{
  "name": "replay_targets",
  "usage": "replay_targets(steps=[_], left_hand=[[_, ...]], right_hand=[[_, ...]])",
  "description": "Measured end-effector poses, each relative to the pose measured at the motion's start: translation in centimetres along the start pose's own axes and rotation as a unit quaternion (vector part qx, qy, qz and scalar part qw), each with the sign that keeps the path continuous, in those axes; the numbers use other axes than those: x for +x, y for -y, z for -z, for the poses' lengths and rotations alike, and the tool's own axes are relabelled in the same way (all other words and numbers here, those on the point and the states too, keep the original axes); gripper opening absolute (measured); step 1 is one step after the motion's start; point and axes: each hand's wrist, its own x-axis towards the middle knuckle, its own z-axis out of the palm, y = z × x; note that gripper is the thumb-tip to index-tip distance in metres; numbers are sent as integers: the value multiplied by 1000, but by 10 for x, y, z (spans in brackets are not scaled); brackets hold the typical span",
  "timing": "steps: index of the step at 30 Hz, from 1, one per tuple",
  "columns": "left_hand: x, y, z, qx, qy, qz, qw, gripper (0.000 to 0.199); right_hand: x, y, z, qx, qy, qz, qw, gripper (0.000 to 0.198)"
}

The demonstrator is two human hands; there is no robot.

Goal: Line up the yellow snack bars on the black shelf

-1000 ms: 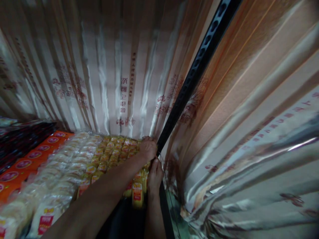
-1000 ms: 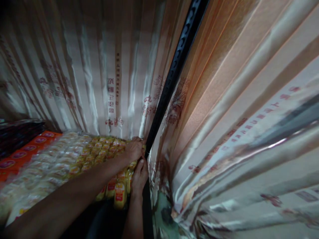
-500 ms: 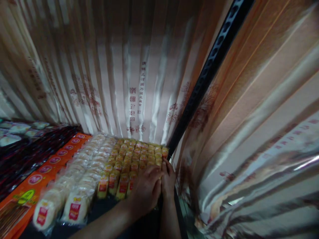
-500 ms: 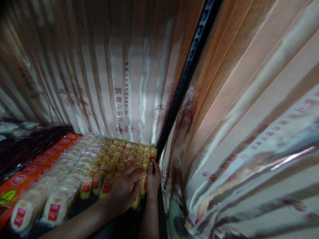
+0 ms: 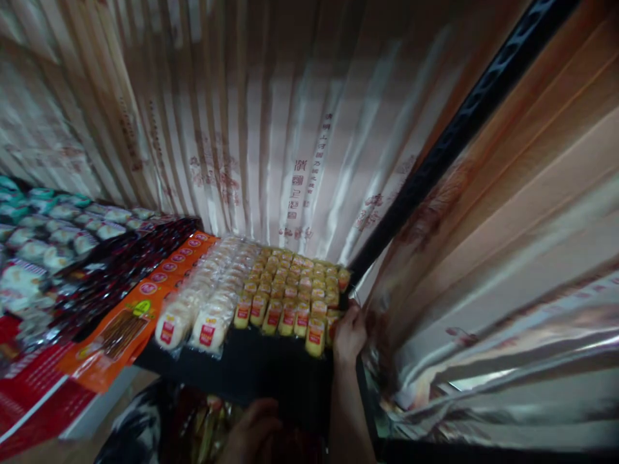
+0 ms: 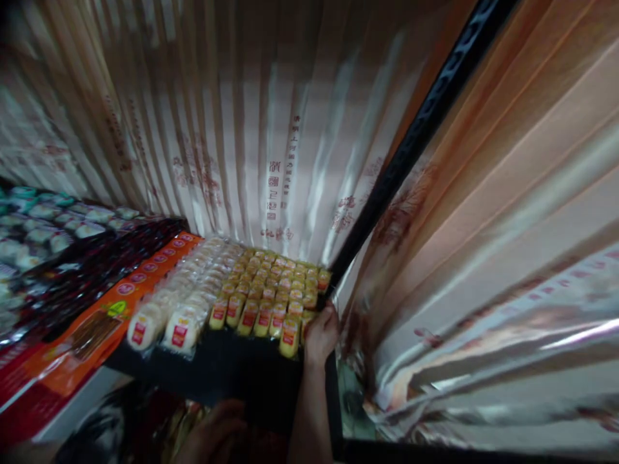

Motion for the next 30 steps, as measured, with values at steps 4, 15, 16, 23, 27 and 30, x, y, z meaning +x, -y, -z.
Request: replay_targets(steps=[4, 15, 16, 23, 27, 30], left_hand=[[-14, -13, 14, 0, 22, 0, 1000, 33], [-52, 6, 21, 9, 201, 194, 960, 33], [-57, 14, 18, 3, 227, 201, 953, 32], [-43, 50, -4, -67, 171, 251, 950, 31], [-26, 68, -19, -116, 111, 292, 943, 31], [-20, 81, -37, -187, 73, 301, 932, 30]], right_hand=[[-17, 0, 9, -12, 5, -29, 999, 61], [-144, 32, 63, 88, 54, 113, 988, 47], [-166, 27, 68, 93, 109, 117, 983, 45], [-252, -29, 59, -84, 443, 117, 885, 35], [-245, -57, 36, -186, 439, 107, 873, 40], [-241, -82, 22, -240, 441, 93, 860, 43]])
